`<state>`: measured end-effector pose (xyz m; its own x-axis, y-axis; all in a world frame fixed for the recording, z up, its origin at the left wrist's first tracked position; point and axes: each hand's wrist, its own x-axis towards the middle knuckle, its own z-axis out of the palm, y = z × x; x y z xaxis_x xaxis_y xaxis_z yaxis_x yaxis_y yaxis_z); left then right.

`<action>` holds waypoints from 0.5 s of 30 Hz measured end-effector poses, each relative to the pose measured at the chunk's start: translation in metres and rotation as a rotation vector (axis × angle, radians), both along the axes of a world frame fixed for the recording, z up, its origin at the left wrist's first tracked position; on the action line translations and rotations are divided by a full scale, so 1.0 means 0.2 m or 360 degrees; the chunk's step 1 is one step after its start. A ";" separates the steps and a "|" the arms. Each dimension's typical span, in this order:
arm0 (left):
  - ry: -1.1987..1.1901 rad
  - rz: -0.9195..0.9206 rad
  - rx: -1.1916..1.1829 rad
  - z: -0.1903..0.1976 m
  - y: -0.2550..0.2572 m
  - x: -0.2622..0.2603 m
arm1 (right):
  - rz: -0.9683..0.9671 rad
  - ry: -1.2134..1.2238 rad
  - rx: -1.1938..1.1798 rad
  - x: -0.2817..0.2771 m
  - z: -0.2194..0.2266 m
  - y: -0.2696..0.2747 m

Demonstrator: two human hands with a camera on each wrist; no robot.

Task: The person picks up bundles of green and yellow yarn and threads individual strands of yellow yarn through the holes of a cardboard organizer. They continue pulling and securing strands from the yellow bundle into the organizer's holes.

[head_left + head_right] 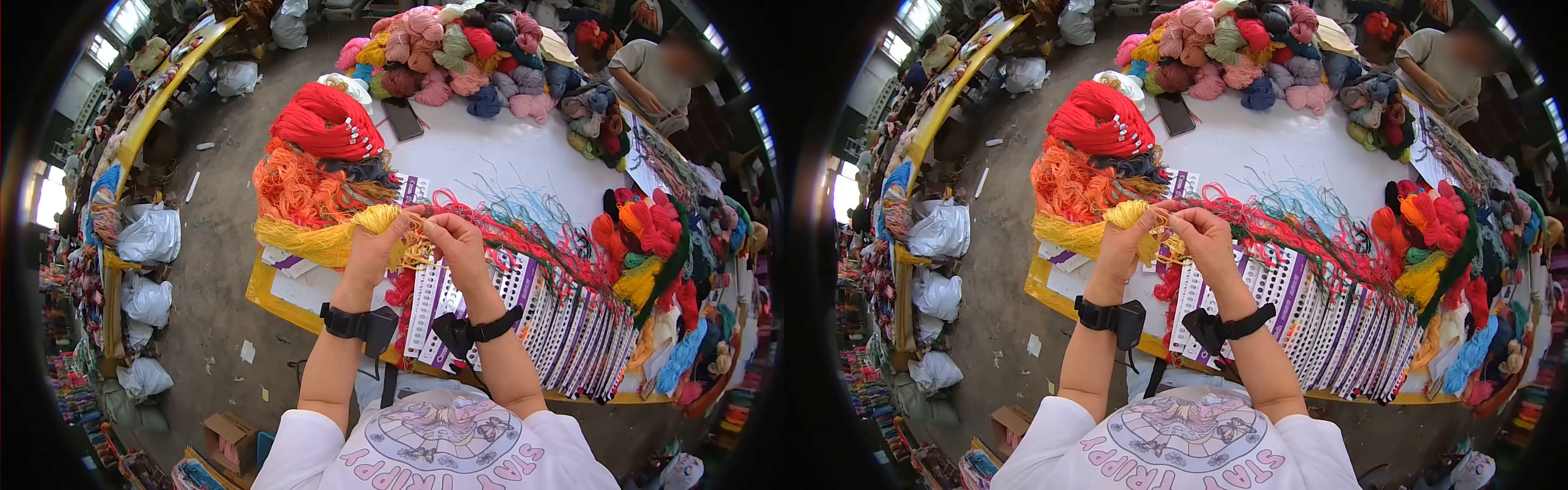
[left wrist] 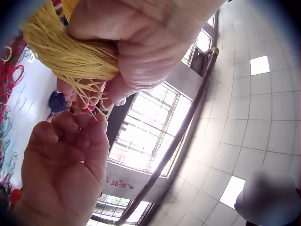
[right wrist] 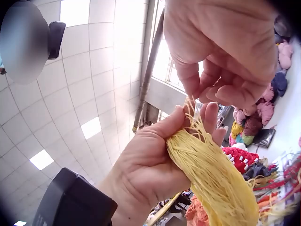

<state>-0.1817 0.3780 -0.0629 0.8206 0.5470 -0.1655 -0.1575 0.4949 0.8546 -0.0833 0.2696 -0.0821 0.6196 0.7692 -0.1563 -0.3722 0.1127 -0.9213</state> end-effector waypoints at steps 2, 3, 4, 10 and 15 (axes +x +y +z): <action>0.0064 0.0028 0.0043 -0.03 0.00 -0.01 | -0.0042 -0.0023 -0.0076 -0.01 0.01 0.00; 0.0096 0.0041 0.0065 -0.04 0.00 -0.01 | -0.0083 -0.0080 -0.0147 -0.03 0.02 0.01; 0.0076 0.0041 0.0121 -0.06 0.00 -0.01 | -0.0123 -0.0138 -0.0220 -0.04 0.03 0.01; 0.0092 0.0135 0.0065 -0.08 -0.01 -0.01 | -0.0262 -0.0727 -0.0145 -0.04 -0.06 0.00; -0.0042 0.0601 -0.0483 -0.20 0.27 -0.14 | -0.0336 0.0698 0.0661 0.13 0.06 -0.24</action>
